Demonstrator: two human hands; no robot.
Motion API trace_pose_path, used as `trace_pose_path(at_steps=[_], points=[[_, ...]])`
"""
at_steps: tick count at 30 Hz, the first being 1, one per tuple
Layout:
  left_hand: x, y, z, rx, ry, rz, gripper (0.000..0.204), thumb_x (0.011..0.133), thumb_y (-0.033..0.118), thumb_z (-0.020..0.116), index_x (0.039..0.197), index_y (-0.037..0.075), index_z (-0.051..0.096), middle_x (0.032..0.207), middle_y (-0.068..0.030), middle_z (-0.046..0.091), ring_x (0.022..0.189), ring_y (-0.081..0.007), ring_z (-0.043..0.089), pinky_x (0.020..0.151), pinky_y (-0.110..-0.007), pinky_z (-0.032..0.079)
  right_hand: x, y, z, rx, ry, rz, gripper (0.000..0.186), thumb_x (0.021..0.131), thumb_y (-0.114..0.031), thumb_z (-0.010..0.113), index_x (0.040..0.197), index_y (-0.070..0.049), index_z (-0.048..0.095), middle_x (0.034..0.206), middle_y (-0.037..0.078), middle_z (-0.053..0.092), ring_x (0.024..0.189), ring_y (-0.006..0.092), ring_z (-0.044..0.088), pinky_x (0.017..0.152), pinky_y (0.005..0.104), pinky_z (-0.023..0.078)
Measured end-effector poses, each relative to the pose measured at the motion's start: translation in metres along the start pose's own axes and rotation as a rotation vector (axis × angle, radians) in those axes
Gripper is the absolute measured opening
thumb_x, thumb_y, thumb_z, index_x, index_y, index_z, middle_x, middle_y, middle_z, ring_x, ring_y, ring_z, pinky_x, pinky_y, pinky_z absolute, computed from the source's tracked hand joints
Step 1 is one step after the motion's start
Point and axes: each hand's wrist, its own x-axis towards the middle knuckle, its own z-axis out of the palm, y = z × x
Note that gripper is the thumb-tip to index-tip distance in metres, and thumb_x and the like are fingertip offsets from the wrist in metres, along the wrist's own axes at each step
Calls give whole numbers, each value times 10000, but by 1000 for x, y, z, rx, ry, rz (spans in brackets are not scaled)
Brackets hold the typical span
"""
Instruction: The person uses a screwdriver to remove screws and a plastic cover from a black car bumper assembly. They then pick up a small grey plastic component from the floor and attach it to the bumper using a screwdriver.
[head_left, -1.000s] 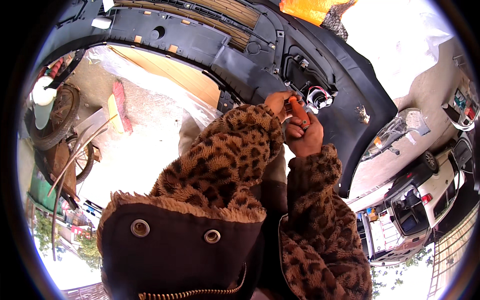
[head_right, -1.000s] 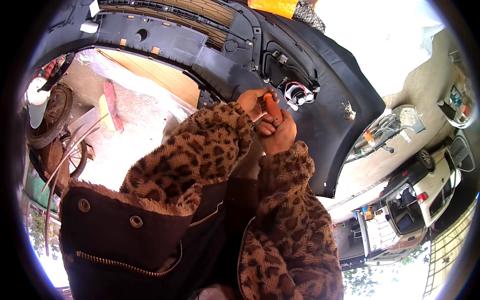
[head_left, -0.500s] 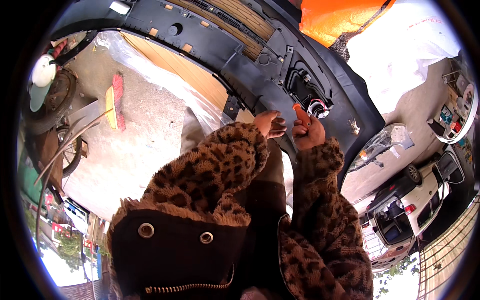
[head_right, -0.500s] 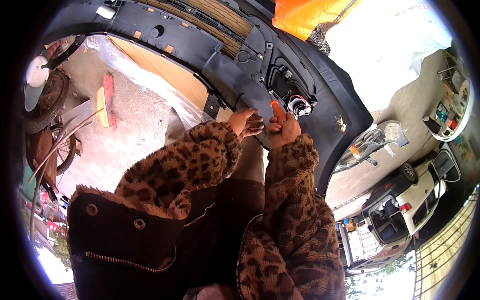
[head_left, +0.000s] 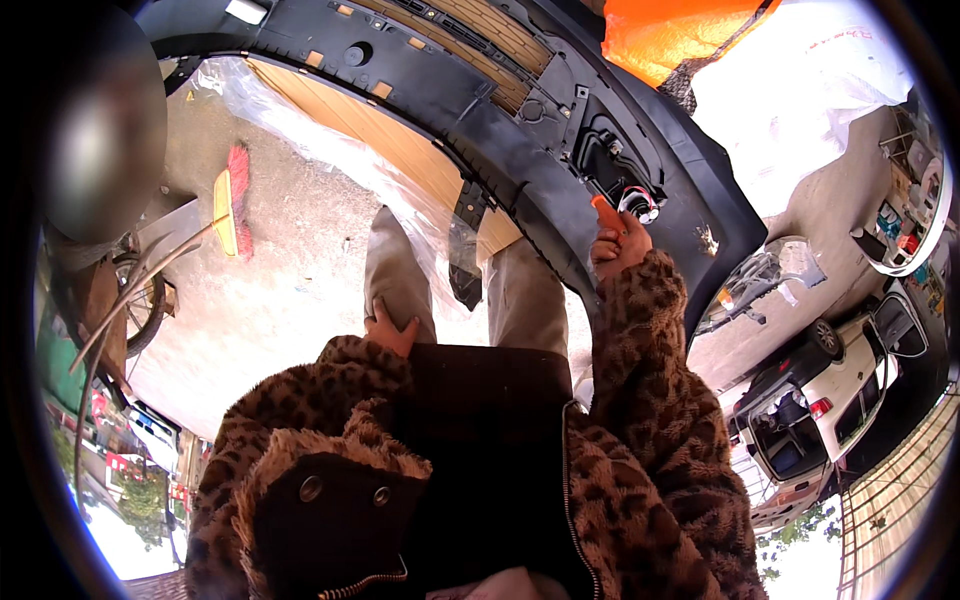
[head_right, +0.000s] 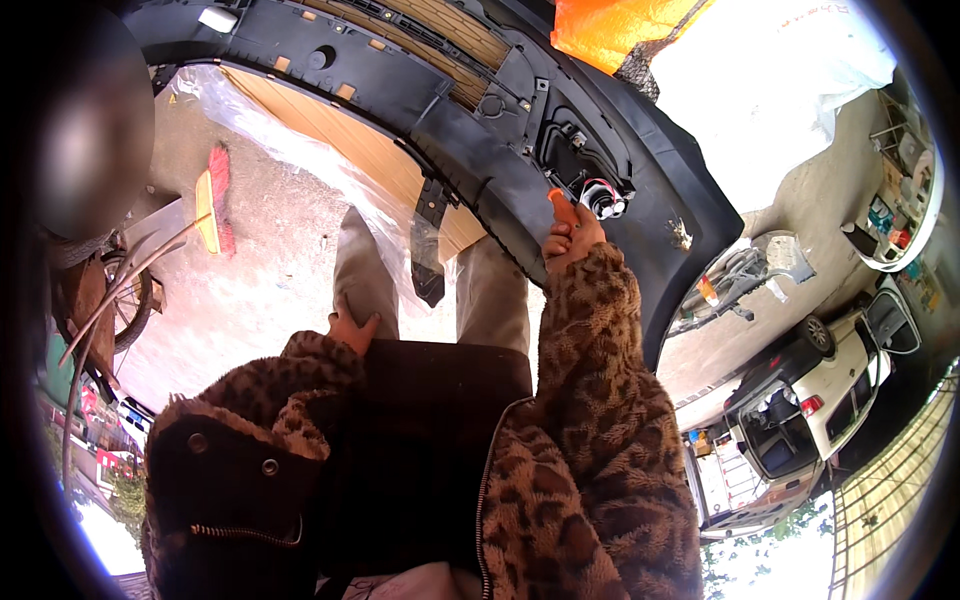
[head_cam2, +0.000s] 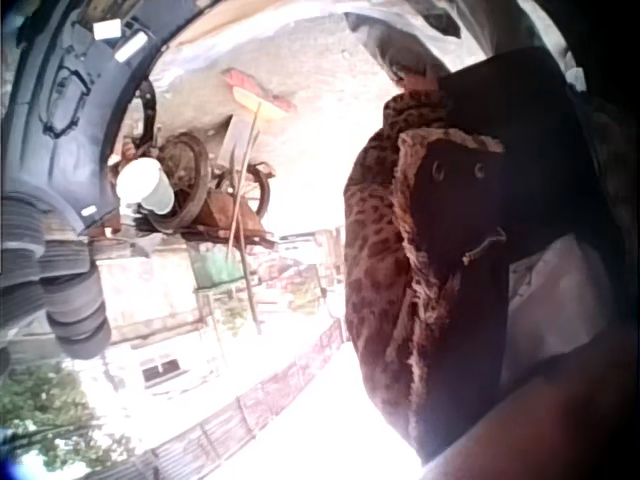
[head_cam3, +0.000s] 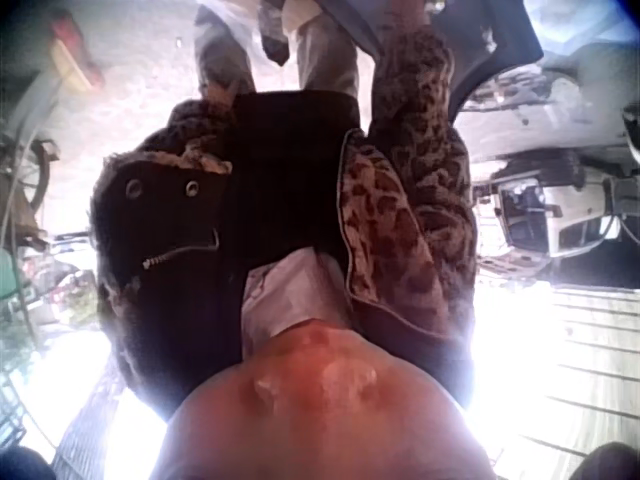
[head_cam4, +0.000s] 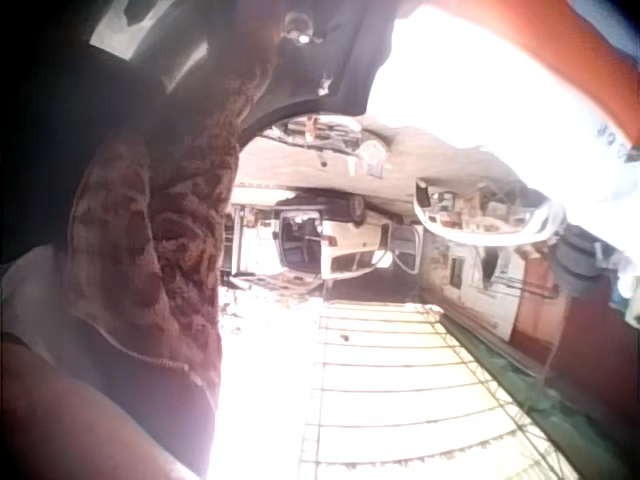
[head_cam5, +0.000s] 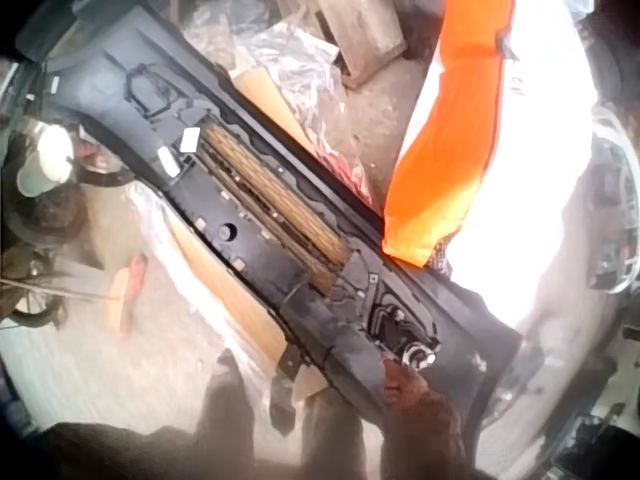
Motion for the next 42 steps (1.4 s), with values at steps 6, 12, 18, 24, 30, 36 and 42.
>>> trace_pose_path(at_steps=[6,12,18,24,30,36,42], points=[[3,25,18,329,158,-60,833,746,537,647,1373,62,372,1241,-237,466,1156,-401,471,987,-498,362,-22,22,-7,-654,244,-390,317,911,-408,547,1059,-127,553,620,10,469,470,131,433,414,311,365],[15,28,13,180,74,23,769,760,503,652,1327,46,405,1229,-221,461,1128,-385,486,979,-476,376,-23,-3,-3,-2415,454,-1415,433,837,-263,579,1174,-8,485,705,93,626,658,292,663,581,418,535],[18,24,7,126,47,-59,759,761,498,654,1318,45,411,1218,-216,462,1119,-381,490,974,-471,382,-46,-2,54,-1021,202,-347,313,946,-358,473,1023,-57,513,653,13,563,509,165,511,440,310,391],[24,26,6,91,28,-69,748,761,492,656,1310,43,416,1206,-211,464,1111,-376,494,969,-466,387,-53,2,47,-712,237,-269,351,921,-427,501,997,-89,559,626,0,495,463,141,421,419,294,335],[28,20,6,56,-3,-74,738,762,486,659,1301,41,421,1195,-206,466,1102,-371,498,963,-461,393,-19,1,21,-1945,536,-1121,310,919,-337,513,1049,-59,558,683,57,576,579,224,571,503,354,454],[24,27,-7,118,77,-120,715,764,473,661,1279,32,434,1148,-189,478,1070,-356,511,923,-456,417,-27,-6,41,-1795,327,-669,370,901,-379,537,1059,-45,506,657,17,534,523,174,507,494,335,436],[25,34,-9,111,67,-79,716,769,481,648,1275,19,440,1137,-190,490,1061,-351,518,912,-453,421,-29,-10,24,-245,49,-52,460,865,-450,608,1084,-55,524,611,-6,441,450,108,347,426,275,312]])
